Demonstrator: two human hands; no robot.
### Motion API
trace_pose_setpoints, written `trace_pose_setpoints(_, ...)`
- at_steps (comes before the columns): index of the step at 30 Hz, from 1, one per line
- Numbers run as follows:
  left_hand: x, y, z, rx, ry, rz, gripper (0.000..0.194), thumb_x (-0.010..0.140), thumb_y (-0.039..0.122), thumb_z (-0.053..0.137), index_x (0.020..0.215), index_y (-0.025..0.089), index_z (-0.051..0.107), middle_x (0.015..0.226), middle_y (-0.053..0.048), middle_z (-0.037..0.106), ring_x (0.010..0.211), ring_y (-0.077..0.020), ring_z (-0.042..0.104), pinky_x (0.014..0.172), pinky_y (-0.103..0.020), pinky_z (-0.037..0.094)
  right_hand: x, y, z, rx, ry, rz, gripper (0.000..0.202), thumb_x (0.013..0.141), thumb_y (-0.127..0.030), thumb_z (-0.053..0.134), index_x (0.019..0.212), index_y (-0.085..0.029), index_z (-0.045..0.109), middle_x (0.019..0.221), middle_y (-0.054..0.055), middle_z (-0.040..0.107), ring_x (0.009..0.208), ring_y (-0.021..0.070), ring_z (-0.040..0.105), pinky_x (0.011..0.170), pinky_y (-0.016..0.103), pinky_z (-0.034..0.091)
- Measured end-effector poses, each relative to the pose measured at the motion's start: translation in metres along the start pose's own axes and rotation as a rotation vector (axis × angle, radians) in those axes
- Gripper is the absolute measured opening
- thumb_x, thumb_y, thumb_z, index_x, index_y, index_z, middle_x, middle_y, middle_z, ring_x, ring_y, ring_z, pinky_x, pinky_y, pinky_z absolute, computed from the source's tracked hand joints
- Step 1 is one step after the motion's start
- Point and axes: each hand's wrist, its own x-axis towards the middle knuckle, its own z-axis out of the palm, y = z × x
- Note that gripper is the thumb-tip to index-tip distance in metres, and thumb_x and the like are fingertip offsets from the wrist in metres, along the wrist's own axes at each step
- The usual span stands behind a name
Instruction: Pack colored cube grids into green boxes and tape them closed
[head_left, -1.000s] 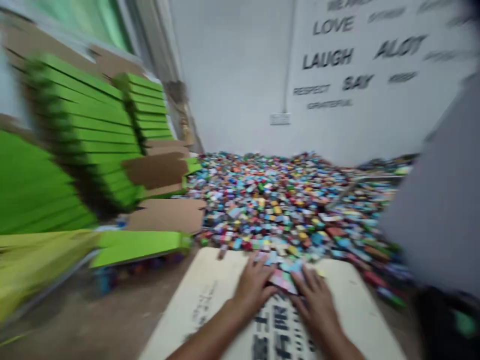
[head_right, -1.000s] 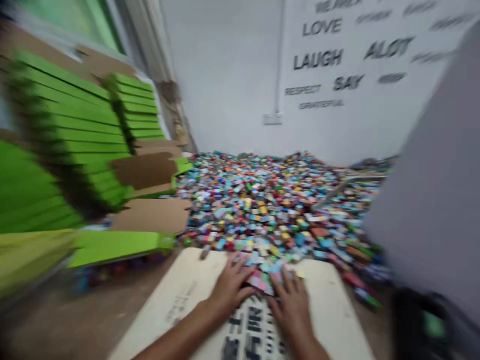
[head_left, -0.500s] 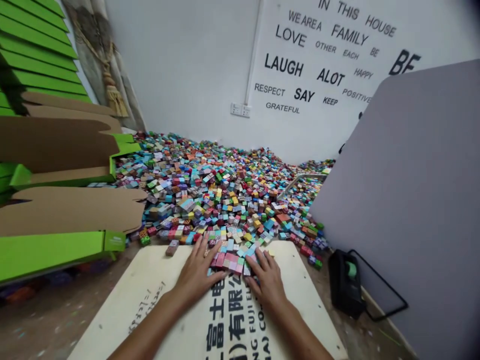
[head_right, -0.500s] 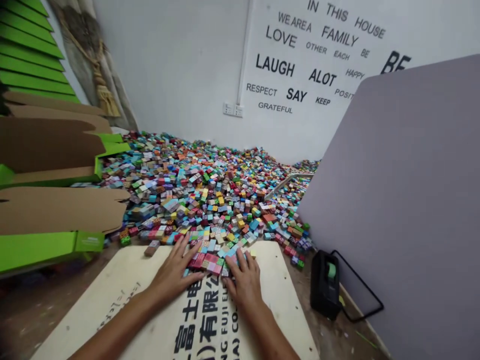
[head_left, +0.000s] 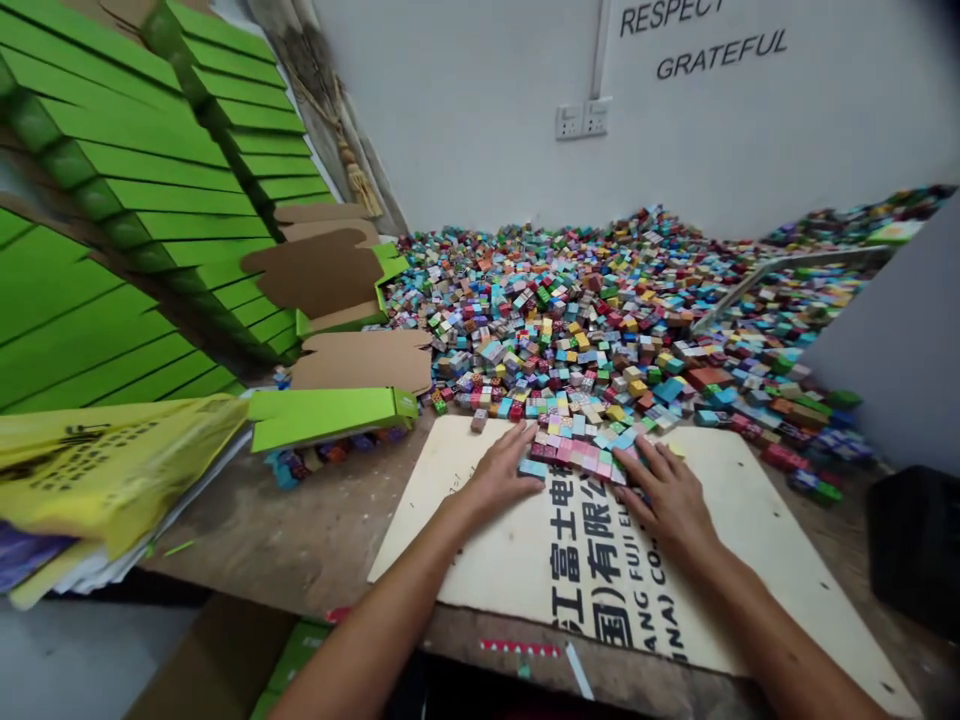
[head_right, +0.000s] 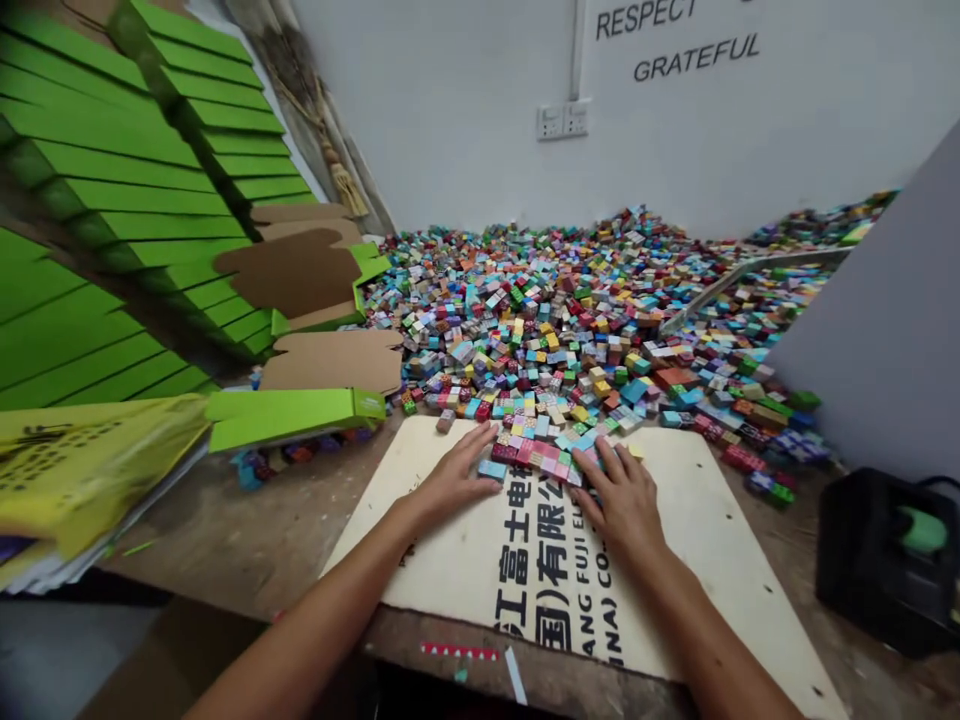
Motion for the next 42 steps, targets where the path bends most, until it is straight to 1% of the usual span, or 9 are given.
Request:
trace_pose_setpoints(5,0.025,-0.007,-0.003,0.041,-0.051,0.021,0.074,0.071,0.029,0.071,0.138,0.026,0.039,0.150,-0.006,0.025,0.135,-0.0267,0.027,0.110,-0.039,0.026,0.001,0.000,-0.001,0.040,0.000,-0.002,0.042,0.089,-0.041,0.043,0.128,-0.031,0.053,0.141,0.007,0.041,0.126,0.0337,0.036,0.093,0.048,0.040)
trace_pose_setpoints(9,0.036,-0.002,-0.014,0.129,-0.143,0.033,0.079,0.069,0.028,0.072,0.139,0.031,0.035,0.150,-0.004,0.024,0.136,-0.0275,0.025,0.108,-0.041,0.027,0.002,0.001,-0.001,0.091,-0.008,-0.001,0.042,0.088,-0.042,0.044,0.128,-0.033,0.052,0.141,0.005,0.041,0.126,0.0333,0.036,0.094,0.049,0.038)
trace_pose_setpoints(15,0.055,0.007,-0.013,0.355,-0.266,0.083,0.099,0.059,0.048,0.078,0.142,0.036,0.025,0.153,-0.002,0.016,0.136,-0.0349,0.020,0.109,-0.049,0.020,0.002,-0.001,-0.002,0.104,-0.041,0.058,0.042,0.088,-0.044,0.044,0.129,-0.038,0.050,0.144,0.002,0.039,0.127,0.0330,0.035,0.096,0.054,0.033)
trace_pose_setpoints(22,0.056,0.009,-0.001,0.432,-0.219,0.124,0.099,0.052,0.061,0.077,0.138,0.038,0.034,0.147,-0.005,0.025,0.130,-0.0363,0.028,0.105,-0.049,0.027,0.004,0.007,-0.004,0.146,-0.072,0.053,0.048,0.086,-0.046,0.047,0.132,-0.032,0.048,0.143,0.004,0.041,0.128,0.0323,0.034,0.098,0.053,0.033)
trace_pose_setpoints(30,0.040,0.031,0.016,0.427,-0.156,0.159,0.104,0.054,0.077,0.063,0.142,0.038,0.023,0.148,-0.008,0.020,0.135,-0.0376,0.014,0.108,-0.054,0.016,0.004,0.035,-0.006,0.312,-0.124,-0.071,0.047,0.084,-0.046,0.051,0.128,-0.030,0.053,0.143,0.005,0.040,0.130,0.0287,0.034,0.100,0.046,0.036)
trace_pose_setpoints(33,0.062,0.037,0.022,0.401,-0.191,0.194,0.110,0.050,0.077,0.066,0.142,0.036,0.022,0.150,-0.007,0.017,0.136,-0.0385,0.012,0.108,-0.054,0.014,0.004,0.035,-0.004,0.302,-0.111,-0.081,0.048,0.084,-0.046,0.051,0.129,-0.029,0.052,0.143,0.005,0.040,0.130,0.0286,0.035,0.099,0.047,0.036)
trace_pose_setpoints(36,0.078,0.038,0.027,0.385,-0.249,0.222,0.107,0.050,0.070,0.072,0.140,0.031,0.030,0.141,-0.009,0.033,0.131,-0.0362,0.024,0.107,-0.049,0.021,0.003,0.034,-0.002,0.285,-0.094,-0.084,0.049,0.083,-0.048,0.052,0.129,-0.031,0.052,0.142,0.004,0.041,0.129,0.0288,0.035,0.098,0.047,0.037)
trace_pose_setpoints(39,0.077,0.037,0.031,0.388,-0.263,0.271,0.099,0.055,0.064,0.073,0.138,0.027,0.035,0.130,-0.008,0.045,0.122,-0.0319,0.038,0.103,-0.043,0.030,0.004,0.034,-0.003,0.282,-0.094,-0.077,0.049,0.083,-0.048,0.052,0.129,-0.032,0.051,0.142,0.004,0.041,0.128,0.0284,0.037,0.098,0.046,0.037)
trace_pose_setpoints(42,0.069,0.037,0.033,0.417,-0.230,0.288,0.093,0.060,0.062,0.071,0.137,0.024,0.036,0.136,-0.010,0.041,0.126,-0.0320,0.034,0.105,-0.044,0.026,0.005,0.033,-0.005,0.289,-0.112,-0.073,0.049,0.083,-0.048,0.052,0.129,-0.033,0.051,0.143,0.003,0.041,0.127,0.0282,0.037,0.097,0.046,0.037)
